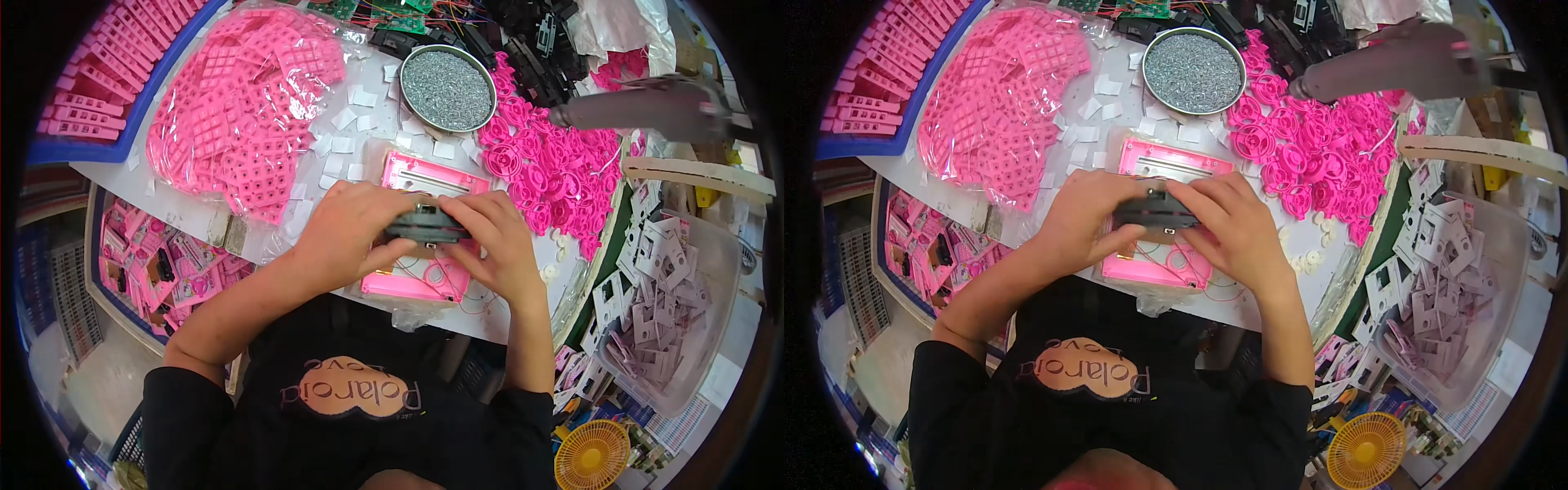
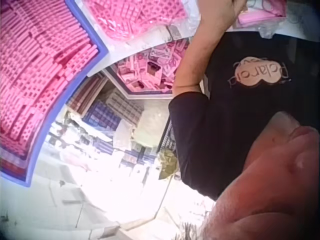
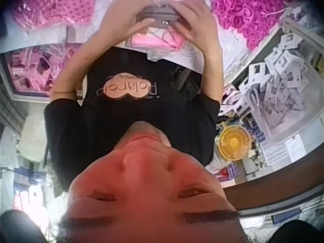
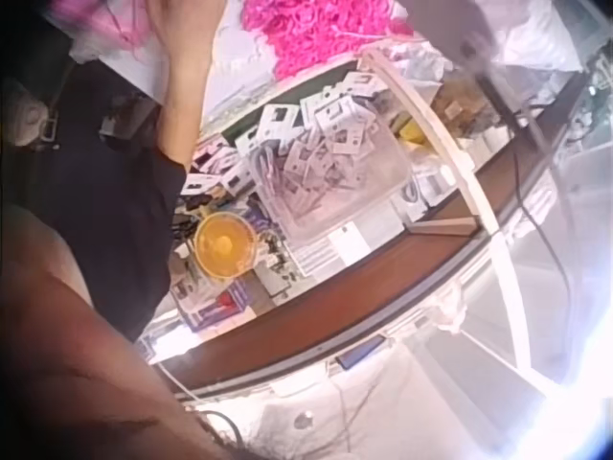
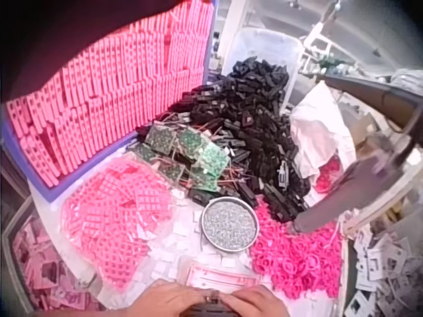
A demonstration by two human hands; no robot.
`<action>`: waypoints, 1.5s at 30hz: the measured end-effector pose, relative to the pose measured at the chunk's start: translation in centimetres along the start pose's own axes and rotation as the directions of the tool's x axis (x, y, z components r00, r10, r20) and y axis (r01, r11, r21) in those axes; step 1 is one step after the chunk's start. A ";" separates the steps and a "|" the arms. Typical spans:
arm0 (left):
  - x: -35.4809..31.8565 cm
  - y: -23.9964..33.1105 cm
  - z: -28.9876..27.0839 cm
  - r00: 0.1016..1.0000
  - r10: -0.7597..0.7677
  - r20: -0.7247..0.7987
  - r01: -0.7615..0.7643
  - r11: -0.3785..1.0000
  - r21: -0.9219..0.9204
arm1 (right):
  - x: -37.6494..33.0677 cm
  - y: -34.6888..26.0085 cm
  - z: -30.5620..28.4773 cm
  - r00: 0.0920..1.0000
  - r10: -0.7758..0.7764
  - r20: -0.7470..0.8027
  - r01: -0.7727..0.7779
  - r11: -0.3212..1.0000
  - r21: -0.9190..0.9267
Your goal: Assembling a pink electronic toy piggy bank by installing the internal circuit board and battery compartment using a powered screwdriver.
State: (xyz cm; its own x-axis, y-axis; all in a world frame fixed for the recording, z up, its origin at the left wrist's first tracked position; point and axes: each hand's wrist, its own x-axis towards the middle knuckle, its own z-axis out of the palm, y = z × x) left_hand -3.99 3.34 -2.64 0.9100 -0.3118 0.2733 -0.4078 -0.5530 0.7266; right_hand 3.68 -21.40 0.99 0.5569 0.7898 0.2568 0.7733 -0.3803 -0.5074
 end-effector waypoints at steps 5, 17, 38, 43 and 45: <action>-0.9 0.3 1.2 0.955 -0.266 -0.133 0.193 0.895 -0.403 | 1.0 0.3 -0.7 0.943 0.333 -0.030 -0.313 0.910 0.271; 0.6 2.2 1.0 0.988 -0.156 -0.011 0.156 0.981 0.118 | 4.6 0.1 -2.1 0.949 0.312 -0.055 -0.315 0.947 -0.060; 16.3 -7.1 0.1 0.997 -0.065 -0.032 0.071 0.753 0.654 | 4.3 1.8 -7.5 0.882 0.397 -0.253 0.053 0.449 0.892; 18.8 -5.8 0.6 0.961 -0.194 0.197 0.020 0.760 0.649 | 6.9 -0.9 -8.8 0.969 -0.236 -0.079 0.181 0.447 0.876; 18.5 -5.8 0.4 0.990 -0.103 0.098 0.016 0.764 0.644 | 6.7 -2.0 -8.2 0.979 -0.194 -0.068 0.154 0.473 0.867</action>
State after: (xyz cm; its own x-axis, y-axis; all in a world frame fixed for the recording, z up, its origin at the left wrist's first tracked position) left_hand 15.20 0.52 -2.06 0.9354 -0.3272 0.1341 -0.3458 -0.9257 0.1536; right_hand 8.38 -19.31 10.49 0.4153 0.8143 0.4056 0.1890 0.3589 -0.9141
